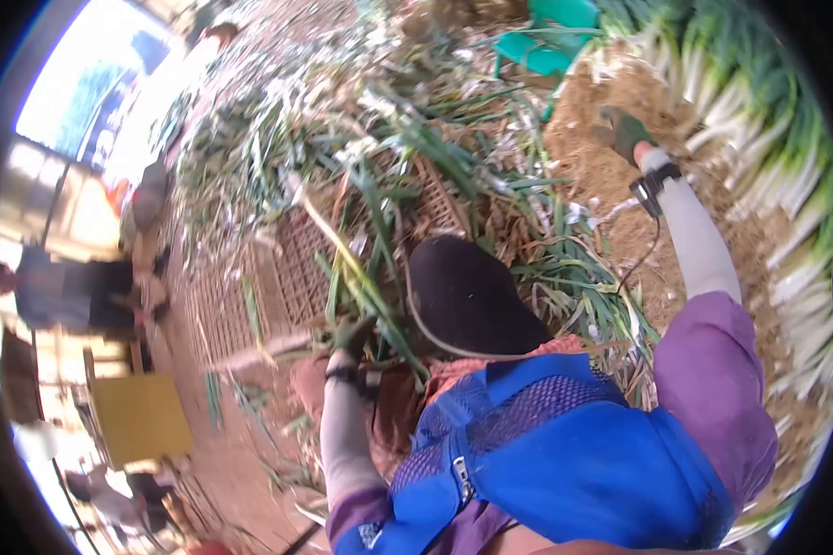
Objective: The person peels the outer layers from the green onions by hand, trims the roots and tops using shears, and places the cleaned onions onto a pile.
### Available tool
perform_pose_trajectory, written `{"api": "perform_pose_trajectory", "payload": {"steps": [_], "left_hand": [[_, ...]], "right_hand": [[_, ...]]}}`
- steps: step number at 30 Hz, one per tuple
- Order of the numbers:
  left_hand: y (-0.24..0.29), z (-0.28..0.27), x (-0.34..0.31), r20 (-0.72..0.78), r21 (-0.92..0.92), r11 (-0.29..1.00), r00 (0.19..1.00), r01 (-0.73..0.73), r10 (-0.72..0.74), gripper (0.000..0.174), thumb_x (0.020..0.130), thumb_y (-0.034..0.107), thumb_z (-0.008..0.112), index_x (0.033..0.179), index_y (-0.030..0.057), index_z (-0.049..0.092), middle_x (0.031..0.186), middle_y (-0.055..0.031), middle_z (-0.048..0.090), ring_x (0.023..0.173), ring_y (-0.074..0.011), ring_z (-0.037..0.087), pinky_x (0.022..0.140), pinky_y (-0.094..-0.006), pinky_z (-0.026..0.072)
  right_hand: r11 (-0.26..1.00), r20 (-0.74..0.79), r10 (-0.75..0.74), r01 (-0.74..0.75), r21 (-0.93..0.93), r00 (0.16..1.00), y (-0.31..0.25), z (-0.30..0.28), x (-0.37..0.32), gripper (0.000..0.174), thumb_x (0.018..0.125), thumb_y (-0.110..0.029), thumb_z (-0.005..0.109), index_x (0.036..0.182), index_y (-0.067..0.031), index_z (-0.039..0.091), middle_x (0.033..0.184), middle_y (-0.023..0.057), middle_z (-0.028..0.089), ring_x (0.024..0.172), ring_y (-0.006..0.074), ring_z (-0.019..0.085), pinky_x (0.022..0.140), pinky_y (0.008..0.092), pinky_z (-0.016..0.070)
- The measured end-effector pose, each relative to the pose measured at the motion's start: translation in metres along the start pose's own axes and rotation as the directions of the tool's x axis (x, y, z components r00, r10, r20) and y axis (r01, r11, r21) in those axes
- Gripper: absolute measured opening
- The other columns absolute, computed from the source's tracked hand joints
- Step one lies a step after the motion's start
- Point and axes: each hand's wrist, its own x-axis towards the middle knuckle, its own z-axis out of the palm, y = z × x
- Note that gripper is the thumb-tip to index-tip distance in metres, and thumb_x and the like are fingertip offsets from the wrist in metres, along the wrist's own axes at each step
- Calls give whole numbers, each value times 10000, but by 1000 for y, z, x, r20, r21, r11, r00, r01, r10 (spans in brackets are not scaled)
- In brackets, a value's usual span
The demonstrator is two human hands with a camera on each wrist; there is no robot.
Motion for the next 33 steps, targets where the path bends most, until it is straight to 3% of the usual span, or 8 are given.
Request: {"api": "perform_pose_trajectory", "payload": {"steps": [4, 16, 21, 23, 25, 26, 29, 33], "left_hand": [[12, 52, 4, -90, -360, 929, 988, 89, -129, 382, 780, 325, 781, 963, 9, 669, 741, -78, 669, 589, -167, 610, 515, -308, 474], [-53, 47, 49, -276, -374, 922, 937, 100, -214, 299, 755, 150, 669, 1009, 1, 615, 754, -97, 664, 602, -196, 611, 568, -313, 487], [3, 7, 5, -816, -10, 997, 577, -72, 33, 581, 738, 227, 737, 1205, -34, 509, 990, -223, 649, 875, -361, 637, 831, -416, 492], [13, -2, -3, -718, -25, 982, 687, -185, 111, 443, 754, 196, 741, 1096, -35, 582, 1045, -211, 643, 981, -347, 620, 870, -413, 477], [-13, 13, 7, -744, 253, 946, 584, -205, 325, 409, 774, 203, 742, 1093, -15, 609, 1024, -192, 665, 950, -326, 642, 850, -415, 490], [-10, 13, -1, -602, 61, 985, 781, -163, 166, 476, 784, 228, 746, 1164, -13, 591, 1126, -208, 640, 1042, -328, 623, 895, -403, 485], [-14, 22, -12, -522, 33, 987, 840, -155, 149, 578, 792, 245, 733, 1277, 5, 528, 1198, -207, 611, 1112, -335, 598, 970, -389, 463], [-10, 22, -6, -528, 124, 970, 815, -207, 241, 584, 772, 262, 735, 1258, 31, 507, 1113, -221, 638, 1042, -366, 622, 883, -434, 492]], "right_hand": [[948, 476, -189, 32, 318, 859, -117, 24, -36, 646, 820, -460, 696, 1294, -47, 549, 1213, 202, 624, 1098, 316, 615, 944, 391, 480], [796, 534, -603, 413, 442, 592, -369, 139, -75, 509, 834, -413, 635, 1189, -50, 605, 1094, 237, 657, 1044, 387, 621, 908, 423, 478], [831, 563, -554, 376, 409, 613, -443, 201, -79, 618, 797, -437, 668, 1230, -10, 555, 1052, 272, 649, 1024, 396, 626, 894, 430, 484], [874, 573, -483, 333, 353, 662, -460, 257, -83, 733, 771, -449, 692, 1310, 5, 493, 1130, 311, 605, 1077, 405, 603, 947, 439, 463], [878, 527, -431, 205, 433, 733, -459, 347, -88, 738, 751, -398, 735, 1317, 0, 477, 1179, 307, 587, 1108, 405, 591, 964, 439, 463], [869, 520, -390, 117, 481, 759, -457, 392, -90, 690, 748, -350, 761, 1287, -11, 497, 1178, 290, 597, 1114, 400, 591, 958, 435, 474], [943, 591, -85, -126, 307, 802, -468, 354, -114, 556, 759, -301, 750, 1217, -58, 552, 1067, 245, 657, 1006, 389, 649, 879, 454, 516], [806, 568, -341, -78, 587, 749, -489, 288, -130, 589, 740, -383, 748, 1185, -33, 588, 1035, 248, 669, 974, 369, 663, 862, 420, 517]]}}
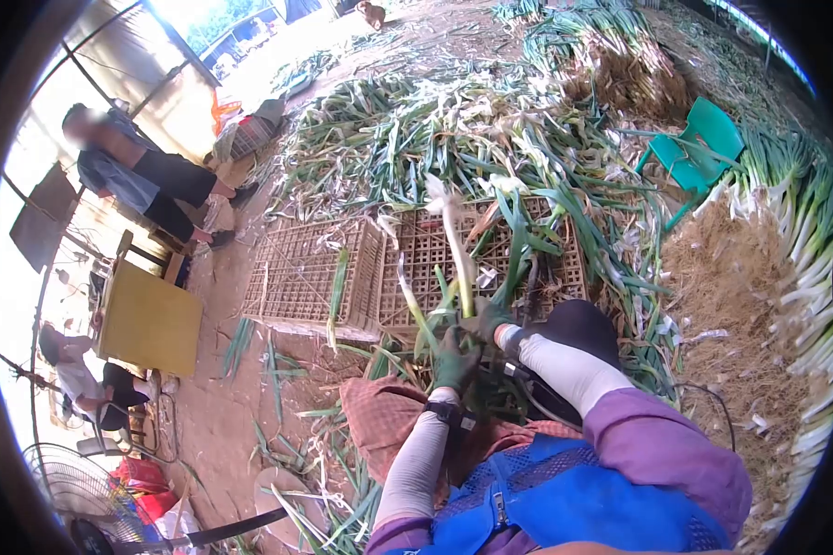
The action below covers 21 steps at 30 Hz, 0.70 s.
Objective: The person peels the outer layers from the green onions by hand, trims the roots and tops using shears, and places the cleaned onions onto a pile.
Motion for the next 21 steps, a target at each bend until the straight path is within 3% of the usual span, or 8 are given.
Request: {"api": "perform_pose_trajectory", "payload": {"steps": [3, 5, 7, 11, 13, 14, 19, 21], "left_hand": [[-10, 18, 16, -17, -345, 935, 995, 86, -98, 556, 788, 225, 723, 1262, 46, 496, 1052, -206, 658, 965, -350, 651, 820, -412, 511], [39, -16, 11, 65, -497, 862, 995, 101, -79, 416, 858, 190, 690, 1203, 45, 509, 929, -92, 647, 817, -199, 630, 699, -312, 502], [55, -29, 6, 153, -667, 736, 988, 116, -17, 279, 893, 177, 674, 1106, 59, 538, 847, -11, 605, 733, -95, 564, 622, -258, 474], [102, -50, -22, 378, -704, 663, 925, 256, 44, 287, 923, 241, 664, 1126, 52, 586, 878, 0, 605, 738, -81, 567, 651, -238, 483], [97, -44, -28, 448, -728, 633, 882, 264, 148, 291, 911, 230, 675, 1125, 53, 587, 872, -3, 610, 737, -93, 582, 659, -250, 498], [105, -46, -34, 480, -744, 602, 859, 291, 178, 292, 906, 225, 679, 1122, 51, 587, 872, -5, 610, 736, -97, 584, 658, -254, 499], [124, -67, -48, 619, -746, 447, 762, 494, 191, 298, 878, 197, 675, 1103, 16, 601, 863, -38, 620, 709, -136, 590, 655, -291, 501], [118, -67, -49, 626, -704, 544, 762, 457, 170, 229, 867, 192, 670, 1010, 27, 601, 769, -33, 583, 640, -135, 555, 603, -289, 479]], "right_hand": [[959, 31, -283, 282, 28, 959, -36, -22, -24, 582, 799, -406, 699, 1209, -14, 569, 1015, 215, 688, 884, 308, 676, 840, 387, 521], [908, 131, -414, 397, 137, 901, -59, -65, -32, 458, 860, -292, 676, 1213, -22, 563, 1025, 152, 693, 894, 213, 673, 801, 335, 531], [675, -212, -612, 643, 362, 762, -59, -93, -4, 436, 895, -185, 661, 1295, -64, 534, 1046, 67, 680, 881, 123, 639, 753, 260, 522], [429, -383, -554, 648, 629, 739, -153, -202, -71, 612, 892, -171, 695, 1423, -77, 406, 1234, 67, 584, 857, 68, 571, 736, 224, 502], [318, -223, -735, 616, 720, 640, -172, -223, -95, 652, 881, -181, 710, 1425, -55, 372, 1287, 72, 550, 873, 72, 568, 756, 238, 505], [434, -65, -803, 656, 617, 593, -181, -231, -89, 672, 880, -219, 714, 1429, -57, 362, 1284, 62, 554, 870, 85, 569, 764, 256, 509], [727, 290, -674, 541, 424, 679, -169, -248, -110, 420, 900, -178, 665, 1271, -42, 521, 1026, 29, 635, 825, 90, 582, 710, 263, 510], [795, 400, -606, 518, 315, 687, -163, -260, -106, 339, 898, -170, 663, 1199, -39, 579, 1010, 26, 646, 829, 88, 588, 694, 261, 508]]}}
